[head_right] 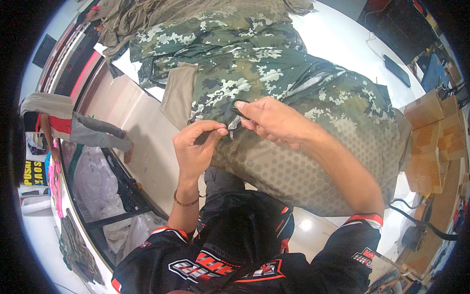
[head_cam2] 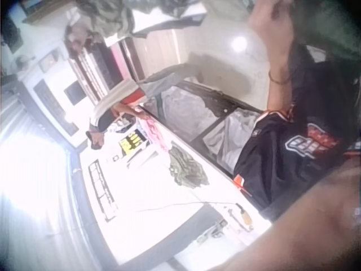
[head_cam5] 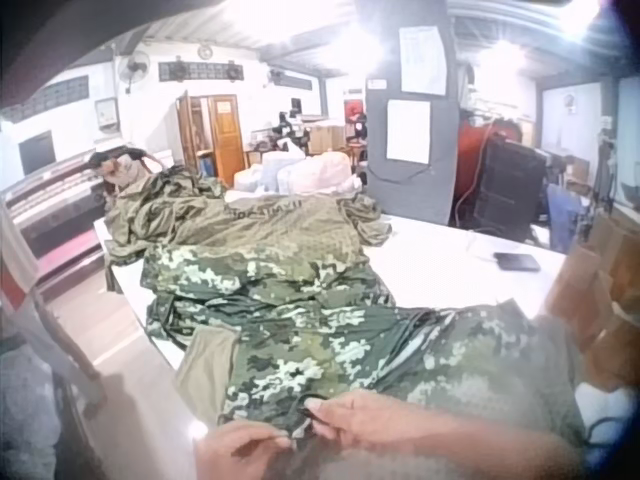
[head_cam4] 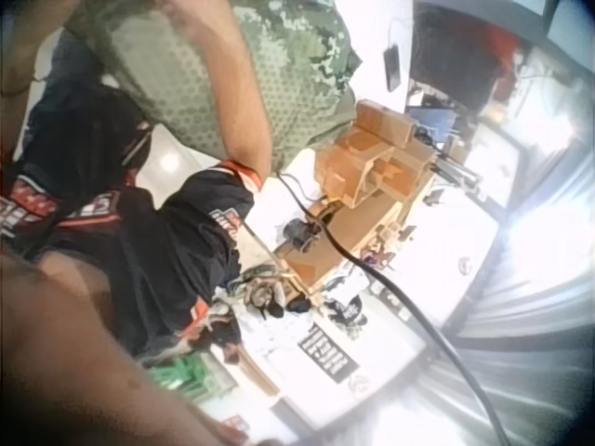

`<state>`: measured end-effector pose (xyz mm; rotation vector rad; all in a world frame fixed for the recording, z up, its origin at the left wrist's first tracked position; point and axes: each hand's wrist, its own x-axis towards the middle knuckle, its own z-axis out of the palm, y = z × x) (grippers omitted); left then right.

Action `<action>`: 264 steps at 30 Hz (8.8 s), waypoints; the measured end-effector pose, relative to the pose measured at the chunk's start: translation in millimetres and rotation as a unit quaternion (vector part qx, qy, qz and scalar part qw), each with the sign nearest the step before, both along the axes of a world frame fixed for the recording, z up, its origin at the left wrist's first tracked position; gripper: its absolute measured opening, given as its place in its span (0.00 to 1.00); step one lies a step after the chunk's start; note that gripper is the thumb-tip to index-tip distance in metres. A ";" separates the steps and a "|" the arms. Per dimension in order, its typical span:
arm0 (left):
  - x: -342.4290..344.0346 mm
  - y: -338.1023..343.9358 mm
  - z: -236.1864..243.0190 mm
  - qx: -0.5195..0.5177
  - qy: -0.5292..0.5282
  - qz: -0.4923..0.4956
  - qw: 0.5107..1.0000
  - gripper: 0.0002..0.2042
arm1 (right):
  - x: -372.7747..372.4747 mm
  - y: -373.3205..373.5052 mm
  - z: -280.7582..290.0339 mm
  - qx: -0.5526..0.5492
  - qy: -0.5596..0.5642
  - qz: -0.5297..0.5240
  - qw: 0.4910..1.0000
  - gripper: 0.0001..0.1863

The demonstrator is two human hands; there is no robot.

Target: The person uses red-handled scissors to cut a camouflage-patterned fabric item on a white table. They repeatedly trim edges and small sections, then fold and unfold the fabric to continue cutting. The person finishes by folding the cut fabric and placing it on the table.

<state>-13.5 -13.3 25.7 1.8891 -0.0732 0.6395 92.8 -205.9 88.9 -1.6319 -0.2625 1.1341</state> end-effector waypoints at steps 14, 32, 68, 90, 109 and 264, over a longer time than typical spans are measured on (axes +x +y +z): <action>1.3 -4.8 -8.1 -0.151 -0.011 0.015 0.988 0.06 | -11.7 0.2 14.0 -0.011 0.038 0.060 0.997 0.28; 2.6 -2.4 -5.8 0.048 -0.127 0.002 0.991 0.08 | -18.5 5.6 9.7 0.018 0.113 0.007 0.993 0.26; 2.8 -5.5 -23.1 -0.268 -0.042 -0.039 0.962 0.08 | -17.7 5.3 11.1 -0.004 0.063 0.030 0.998 0.25; 12.8 -5.1 -10.9 0.015 -0.172 0.023 0.985 0.08 | -14.3 8.5 -2.3 0.057 0.018 0.015 0.998 0.25; -26.2 108.9 -3.9 0.104 -0.102 0.262 0.954 0.08 | -1.6 3.1 2.5 0.126 -0.038 -0.053 0.990 0.27; 46.2 56.0 40.9 0.095 -0.027 -0.036 0.994 0.15 | 24.2 17.1 -46.2 0.131 -0.545 0.016 0.828 0.10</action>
